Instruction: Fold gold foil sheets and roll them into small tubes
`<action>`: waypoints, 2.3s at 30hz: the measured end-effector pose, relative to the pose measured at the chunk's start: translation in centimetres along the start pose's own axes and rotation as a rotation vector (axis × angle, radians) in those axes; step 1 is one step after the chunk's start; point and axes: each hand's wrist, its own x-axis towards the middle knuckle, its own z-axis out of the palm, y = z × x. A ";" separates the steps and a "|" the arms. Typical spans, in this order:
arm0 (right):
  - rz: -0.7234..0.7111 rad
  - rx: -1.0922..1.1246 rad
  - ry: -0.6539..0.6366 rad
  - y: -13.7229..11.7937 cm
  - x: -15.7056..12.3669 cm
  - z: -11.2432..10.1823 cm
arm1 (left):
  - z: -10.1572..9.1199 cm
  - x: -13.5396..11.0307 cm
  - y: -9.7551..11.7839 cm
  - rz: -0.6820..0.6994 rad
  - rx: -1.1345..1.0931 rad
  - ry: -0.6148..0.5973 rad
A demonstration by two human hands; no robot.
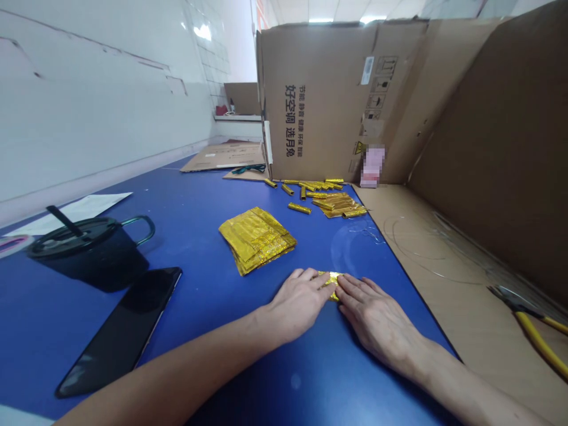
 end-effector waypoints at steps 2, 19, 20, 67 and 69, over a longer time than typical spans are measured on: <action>0.008 0.027 0.012 0.2 0.0 0.0 | 0.0 0.0 0.0 -0.001 -0.005 -0.006; 0.108 0.265 0.079 1.3 0.8 0.2 | -0.4 0.0 -0.1 0.014 -0.039 -0.043; 0.107 0.262 0.075 1.3 0.8 0.2 | -0.4 -0.1 -0.2 0.020 -0.053 -0.051; 0.058 0.346 0.088 2.2 0.8 0.4 | -1.6 -1.3 -1.7 0.137 -0.327 -0.280; 0.060 0.348 0.084 2.2 0.8 0.4 | -1.7 -1.3 -1.8 0.143 -0.329 -0.296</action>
